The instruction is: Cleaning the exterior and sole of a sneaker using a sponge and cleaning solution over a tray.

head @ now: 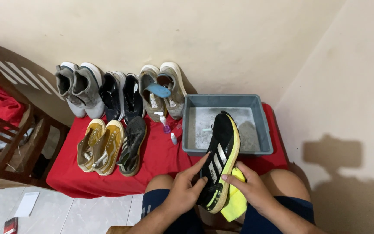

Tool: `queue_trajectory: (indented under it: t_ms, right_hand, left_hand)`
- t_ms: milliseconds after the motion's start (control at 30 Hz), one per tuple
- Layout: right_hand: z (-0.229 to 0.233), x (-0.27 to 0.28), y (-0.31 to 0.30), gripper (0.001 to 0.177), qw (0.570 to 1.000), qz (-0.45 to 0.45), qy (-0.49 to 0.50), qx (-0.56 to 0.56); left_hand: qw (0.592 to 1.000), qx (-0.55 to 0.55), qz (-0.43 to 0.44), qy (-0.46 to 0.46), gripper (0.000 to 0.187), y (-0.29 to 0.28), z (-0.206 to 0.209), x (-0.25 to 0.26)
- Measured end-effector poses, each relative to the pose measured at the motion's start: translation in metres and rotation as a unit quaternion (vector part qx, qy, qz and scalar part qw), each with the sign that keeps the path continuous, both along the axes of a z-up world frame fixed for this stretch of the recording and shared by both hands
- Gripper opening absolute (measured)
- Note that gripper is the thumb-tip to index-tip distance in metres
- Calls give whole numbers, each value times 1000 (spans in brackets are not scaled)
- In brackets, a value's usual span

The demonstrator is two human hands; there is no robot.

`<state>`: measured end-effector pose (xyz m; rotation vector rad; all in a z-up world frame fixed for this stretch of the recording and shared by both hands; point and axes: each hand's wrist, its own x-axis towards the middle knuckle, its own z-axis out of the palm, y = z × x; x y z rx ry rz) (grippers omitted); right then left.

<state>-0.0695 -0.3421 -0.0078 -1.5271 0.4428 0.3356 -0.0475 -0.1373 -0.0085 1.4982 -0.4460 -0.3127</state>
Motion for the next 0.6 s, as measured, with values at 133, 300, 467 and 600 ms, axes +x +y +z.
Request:
queue_trajectory:
  t_ms: [133,300,467,600]
  right_hand:
    - [-1,1,1,43,1000,3,0,-6]
    - [5,2,2,48,1000,-15,-9,-10]
    - [-19,4,-7,35,997,-53,-55,-23]
    - [-48,7,-20,15,993,-100,-64,11]
  left_hand:
    - [1000,19,-2,-17,58,0,-5,2]
    - [993,80,-10,-82,57,3,-11,0]
    - [942,204,-16,-265,62,5,-9,-2]
    - [908,226,-24,-353,70,5,2,-6]
